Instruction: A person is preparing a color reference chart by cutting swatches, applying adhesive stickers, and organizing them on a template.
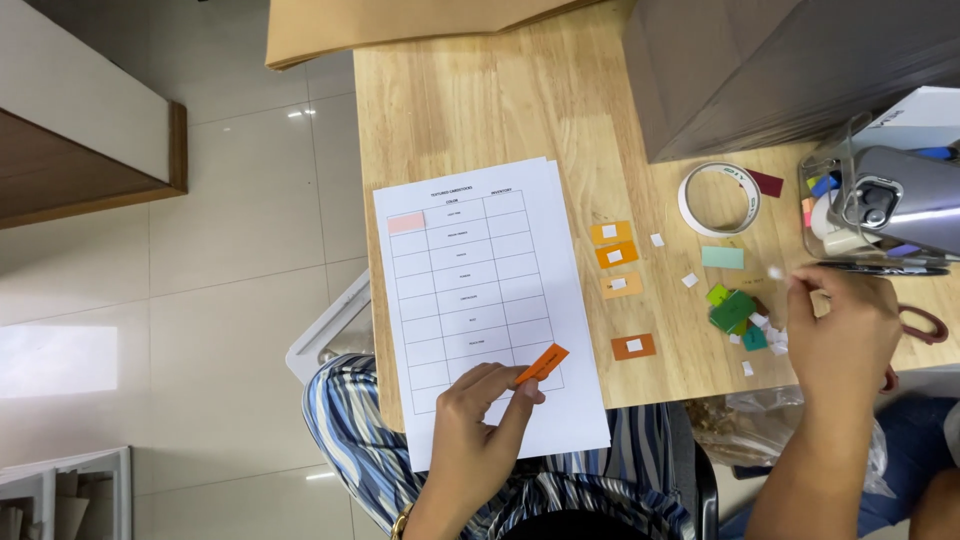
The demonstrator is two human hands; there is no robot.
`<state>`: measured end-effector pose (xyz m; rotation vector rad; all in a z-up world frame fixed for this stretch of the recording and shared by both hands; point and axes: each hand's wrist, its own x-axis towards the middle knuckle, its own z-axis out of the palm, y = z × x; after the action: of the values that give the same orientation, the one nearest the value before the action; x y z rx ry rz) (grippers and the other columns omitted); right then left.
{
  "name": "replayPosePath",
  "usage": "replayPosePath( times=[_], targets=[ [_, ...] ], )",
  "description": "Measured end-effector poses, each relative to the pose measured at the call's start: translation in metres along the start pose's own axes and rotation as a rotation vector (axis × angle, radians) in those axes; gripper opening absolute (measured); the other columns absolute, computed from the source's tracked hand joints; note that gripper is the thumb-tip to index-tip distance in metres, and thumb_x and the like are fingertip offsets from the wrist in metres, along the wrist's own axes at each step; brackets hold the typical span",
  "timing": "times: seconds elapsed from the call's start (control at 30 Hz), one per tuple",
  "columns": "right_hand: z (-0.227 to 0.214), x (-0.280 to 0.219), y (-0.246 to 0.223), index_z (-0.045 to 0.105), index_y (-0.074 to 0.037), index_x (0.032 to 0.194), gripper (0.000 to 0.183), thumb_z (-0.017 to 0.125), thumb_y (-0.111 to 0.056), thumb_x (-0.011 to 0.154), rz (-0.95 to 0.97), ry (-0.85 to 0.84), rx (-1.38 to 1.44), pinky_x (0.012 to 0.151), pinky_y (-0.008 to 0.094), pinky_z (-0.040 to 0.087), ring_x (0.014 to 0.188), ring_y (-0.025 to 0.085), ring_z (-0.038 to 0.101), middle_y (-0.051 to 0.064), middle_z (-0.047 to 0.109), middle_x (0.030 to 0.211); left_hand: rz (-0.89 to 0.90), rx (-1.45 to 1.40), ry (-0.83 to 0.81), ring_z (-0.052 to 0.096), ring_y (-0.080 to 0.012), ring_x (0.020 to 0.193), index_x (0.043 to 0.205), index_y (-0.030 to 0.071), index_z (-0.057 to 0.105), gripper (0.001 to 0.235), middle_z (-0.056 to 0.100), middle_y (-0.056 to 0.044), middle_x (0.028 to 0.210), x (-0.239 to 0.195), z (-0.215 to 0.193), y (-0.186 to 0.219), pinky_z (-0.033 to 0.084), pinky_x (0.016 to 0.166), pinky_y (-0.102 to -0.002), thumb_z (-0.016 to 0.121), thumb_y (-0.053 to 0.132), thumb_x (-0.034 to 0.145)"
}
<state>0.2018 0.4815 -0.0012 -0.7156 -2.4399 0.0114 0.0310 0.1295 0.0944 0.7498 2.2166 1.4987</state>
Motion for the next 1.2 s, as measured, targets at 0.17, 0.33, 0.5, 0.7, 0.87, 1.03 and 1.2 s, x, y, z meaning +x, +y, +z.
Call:
replayPosePath(
  times=[0.17,0.33,0.5,0.7,0.87,1.03,1.2],
  targets=[
    [-0.007,-0.002,-0.015,0.079,0.005,0.119,0.023,0.066,0.016,0.104,-0.044,-0.010,0.173,0.111,0.046,0.051,0.114,0.037,0.069,0.018,0.078,0.123,-0.135,-0.210,-0.089,0.066,-0.0114,0.077,0.079,0.017,0.078,0.035,0.079,0.005,0.083,0.010,0.005,0.007,0.042,0.069,-0.029,0.056,0.036,0.101],
    [-0.021,0.005,-0.112,0.072,-0.003,0.119,0.017,0.067,0.001,0.103,0.121,-0.166,0.820,0.104,0.036,0.054,0.107,0.023,0.065,0.012,0.072,0.117,-0.171,-0.337,-0.129,0.067,-0.0125,0.080,0.079,0.014,0.078,0.039,0.077,0.002,0.083,0.013,0.006,0.016,0.045,0.074,-0.028,0.055,0.037,0.102],
    [-0.002,-0.003,-0.171,0.069,-0.007,0.118,0.024,0.068,-0.021,0.098,0.084,-0.434,1.643,0.106,0.053,0.053,0.124,0.034,0.061,0.015,0.072,0.120,-0.173,-0.538,-0.188,0.069,-0.0144,0.092,0.081,0.010,0.076,0.041,0.076,0.000,0.087,0.010,0.006,0.019,0.050,0.094,-0.030,0.051,0.031,0.106],
    [0.008,-0.002,-0.202,0.067,-0.018,0.112,0.013,0.072,-0.018,0.100,0.101,-0.673,2.146,0.099,0.056,0.041,0.122,0.038,0.054,0.007,0.074,0.120,-0.180,-0.609,-0.200,0.064,-0.0106,0.084,0.082,0.010,0.074,0.042,0.074,0.001,0.083,0.005,0.001,0.010,0.051,0.088,-0.027,0.050,0.033,0.108],
    [0.017,0.003,-0.195,0.067,-0.009,0.131,0.033,0.068,-0.005,0.098,0.132,-0.558,2.123,0.107,0.060,0.049,0.119,0.043,0.063,0.025,0.067,0.124,-0.003,-0.248,-0.197,0.073,-0.0169,0.093,0.109,0.010,0.072,0.025,0.077,0.000,0.096,0.011,-0.026,-0.001,0.054,0.087,-0.032,0.053,0.026,0.106],
    [0.009,0.052,-0.209,0.069,0.002,0.106,0.020,0.069,0.007,0.086,0.032,-0.506,1.386,0.095,0.037,0.059,0.104,0.028,0.073,0.022,0.072,0.116,0.124,0.207,0.216,0.068,-0.0281,0.111,0.115,0.004,0.070,0.023,0.074,-0.013,0.113,0.035,-0.061,-0.076,0.055,0.103,-0.042,0.061,0.002,0.095],
    [0.036,0.105,-0.277,0.073,-0.002,0.111,0.022,0.074,0.000,0.089,-0.445,-0.397,0.933,0.098,0.031,0.060,0.105,0.021,0.072,0.009,0.074,0.114,0.178,0.332,0.339,0.057,-0.0346,0.120,0.120,0.002,0.067,0.028,0.065,-0.013,0.129,0.076,-0.090,-0.104,0.047,0.104,-0.050,0.057,0.000,0.094]
  ],
)
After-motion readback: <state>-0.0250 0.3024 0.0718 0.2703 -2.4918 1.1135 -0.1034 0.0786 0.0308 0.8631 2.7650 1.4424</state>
